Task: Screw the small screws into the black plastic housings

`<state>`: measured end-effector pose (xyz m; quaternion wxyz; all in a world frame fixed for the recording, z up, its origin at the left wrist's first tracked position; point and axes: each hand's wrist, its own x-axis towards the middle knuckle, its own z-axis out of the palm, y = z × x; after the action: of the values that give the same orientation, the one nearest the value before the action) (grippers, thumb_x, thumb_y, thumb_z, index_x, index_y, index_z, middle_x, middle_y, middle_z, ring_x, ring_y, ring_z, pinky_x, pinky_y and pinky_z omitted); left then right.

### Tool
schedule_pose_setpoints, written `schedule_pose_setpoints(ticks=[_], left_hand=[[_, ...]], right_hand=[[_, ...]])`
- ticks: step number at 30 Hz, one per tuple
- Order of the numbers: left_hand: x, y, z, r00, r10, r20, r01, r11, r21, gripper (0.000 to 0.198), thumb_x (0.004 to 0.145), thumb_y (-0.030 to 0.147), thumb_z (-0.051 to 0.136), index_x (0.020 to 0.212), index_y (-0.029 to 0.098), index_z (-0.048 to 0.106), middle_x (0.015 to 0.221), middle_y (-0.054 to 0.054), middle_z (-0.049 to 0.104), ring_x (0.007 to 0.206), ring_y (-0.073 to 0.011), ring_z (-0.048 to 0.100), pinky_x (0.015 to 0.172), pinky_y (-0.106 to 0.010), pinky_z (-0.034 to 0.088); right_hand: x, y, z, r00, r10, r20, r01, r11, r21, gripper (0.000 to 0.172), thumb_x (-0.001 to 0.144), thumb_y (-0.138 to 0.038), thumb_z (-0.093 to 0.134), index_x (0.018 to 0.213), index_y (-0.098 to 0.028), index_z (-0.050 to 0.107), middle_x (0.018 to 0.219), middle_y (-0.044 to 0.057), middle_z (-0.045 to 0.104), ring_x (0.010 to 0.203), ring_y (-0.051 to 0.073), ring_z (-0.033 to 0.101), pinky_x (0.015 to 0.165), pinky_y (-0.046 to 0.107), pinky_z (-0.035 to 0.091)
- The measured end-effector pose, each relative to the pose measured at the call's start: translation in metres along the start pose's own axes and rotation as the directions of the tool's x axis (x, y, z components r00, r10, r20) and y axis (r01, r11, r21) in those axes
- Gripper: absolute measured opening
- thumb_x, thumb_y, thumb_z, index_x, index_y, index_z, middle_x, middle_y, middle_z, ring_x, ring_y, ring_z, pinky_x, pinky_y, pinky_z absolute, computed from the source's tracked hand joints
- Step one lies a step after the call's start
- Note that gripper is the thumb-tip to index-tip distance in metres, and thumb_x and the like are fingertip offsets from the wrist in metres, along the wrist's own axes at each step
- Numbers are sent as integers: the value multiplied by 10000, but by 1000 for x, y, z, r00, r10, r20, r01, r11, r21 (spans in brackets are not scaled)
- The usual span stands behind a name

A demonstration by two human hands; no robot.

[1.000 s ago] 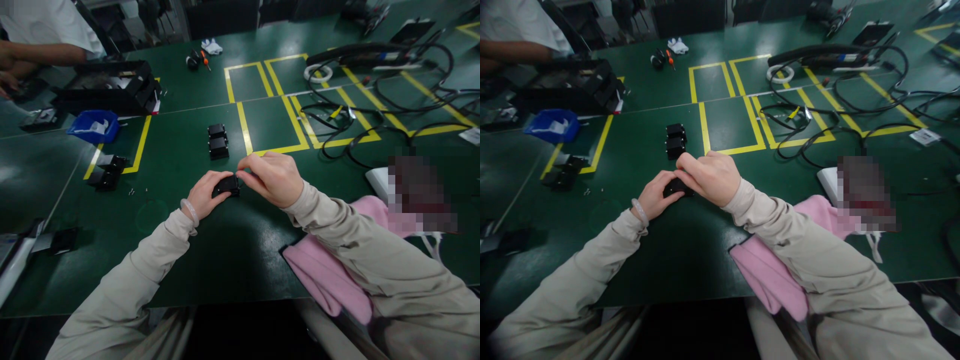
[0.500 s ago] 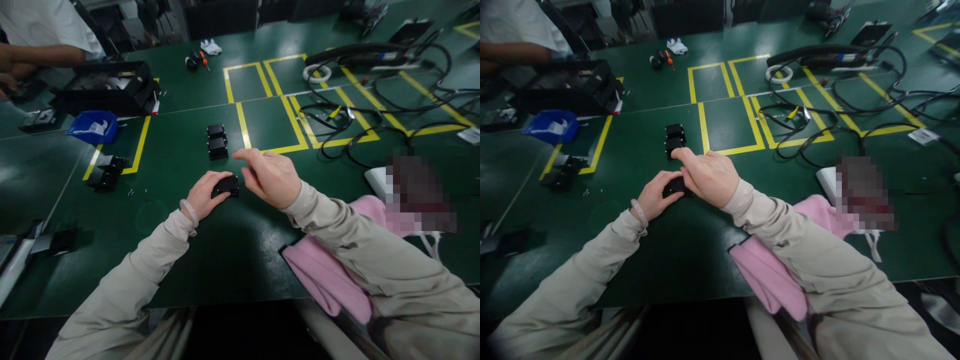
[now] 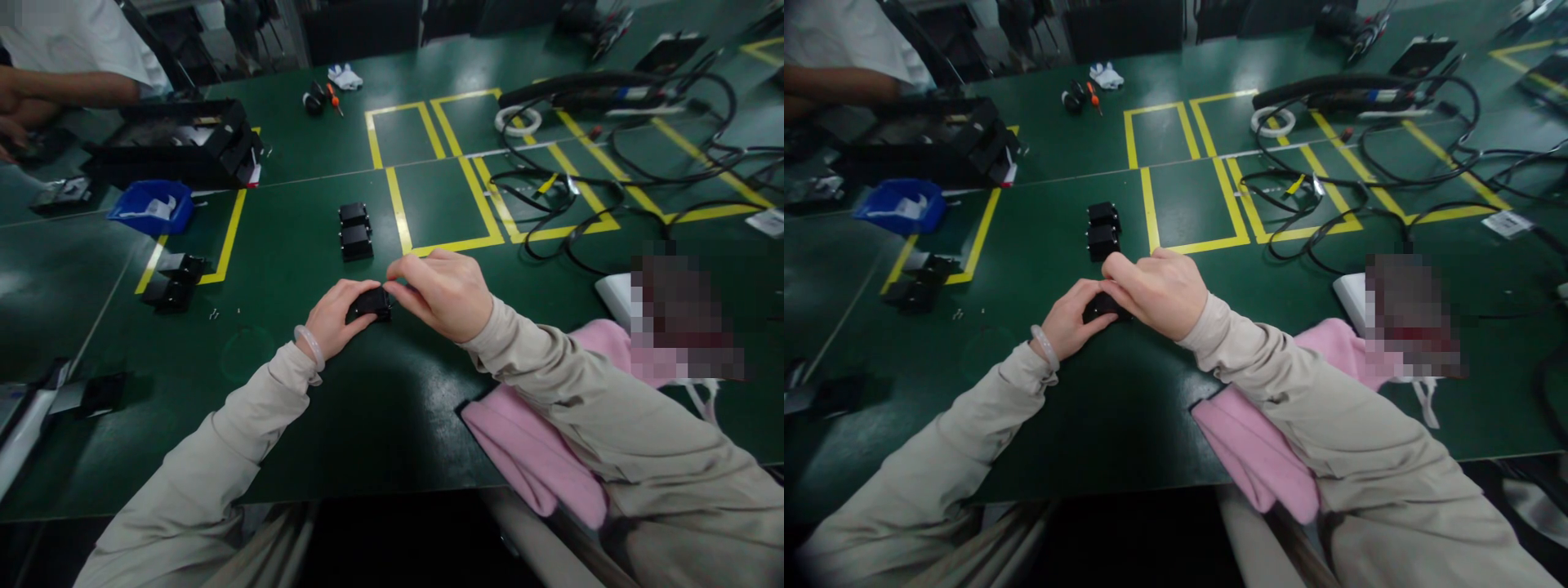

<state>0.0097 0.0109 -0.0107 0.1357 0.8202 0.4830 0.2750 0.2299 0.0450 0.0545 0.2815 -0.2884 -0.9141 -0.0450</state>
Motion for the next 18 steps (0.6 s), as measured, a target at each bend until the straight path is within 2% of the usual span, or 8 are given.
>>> schedule_pose_setpoints(ticks=[5, 11, 15, 18], left_hand=[[0, -1, 0, 1000, 18, 3, -18, 1000, 2, 412, 931, 274, 617, 1327, 190, 535, 1212, -87, 628, 1139, -235, 590, 1005, -388, 489], [0, -1, 1, 999, 45, -19, -45, 999, 9, 396, 926, 259, 631, 1305, 182, 548, 1193, -83, 636, 1119, -225, 596, 990, -363, 492], [1, -1, 1, 999, 42, -14, -42, 999, 0, 411, 930, 266, 625, 1324, 190, 535, 1203, -82, 637, 1134, -232, 595, 1004, -388, 490], [1, 0, 0, 999, 32, -11, -31, 999, 7, 406, 929, 269, 623, 1318, 190, 539, 1202, -85, 637, 1134, -238, 596, 1004, -395, 492]], right_hand=[[1, -2, 0, 998, 21, -51, -22, 1000, -5, 318, 999, -218, 318, 1125, -149, 601, 781, 27, 692, 639, 136, 566, 661, 281, 358], [1, -1, 0, 1000, -13, -2, 13, 999, -53, 347, 1020, -333, 340, 945, -148, 623, 675, 19, 658, 596, 131, 549, 659, 278, 352], [1, -2, 0, 999, -11, -48, 9, 1000, -27, 312, 998, -224, 322, 1076, -141, 612, 757, 27, 697, 637, 131, 580, 655, 273, 351], [1, -2, -1, 1000, -6, -26, 6, 1000, -13, 308, 1002, -264, 340, 1063, -141, 615, 767, 34, 701, 640, 131, 579, 658, 273, 355]])
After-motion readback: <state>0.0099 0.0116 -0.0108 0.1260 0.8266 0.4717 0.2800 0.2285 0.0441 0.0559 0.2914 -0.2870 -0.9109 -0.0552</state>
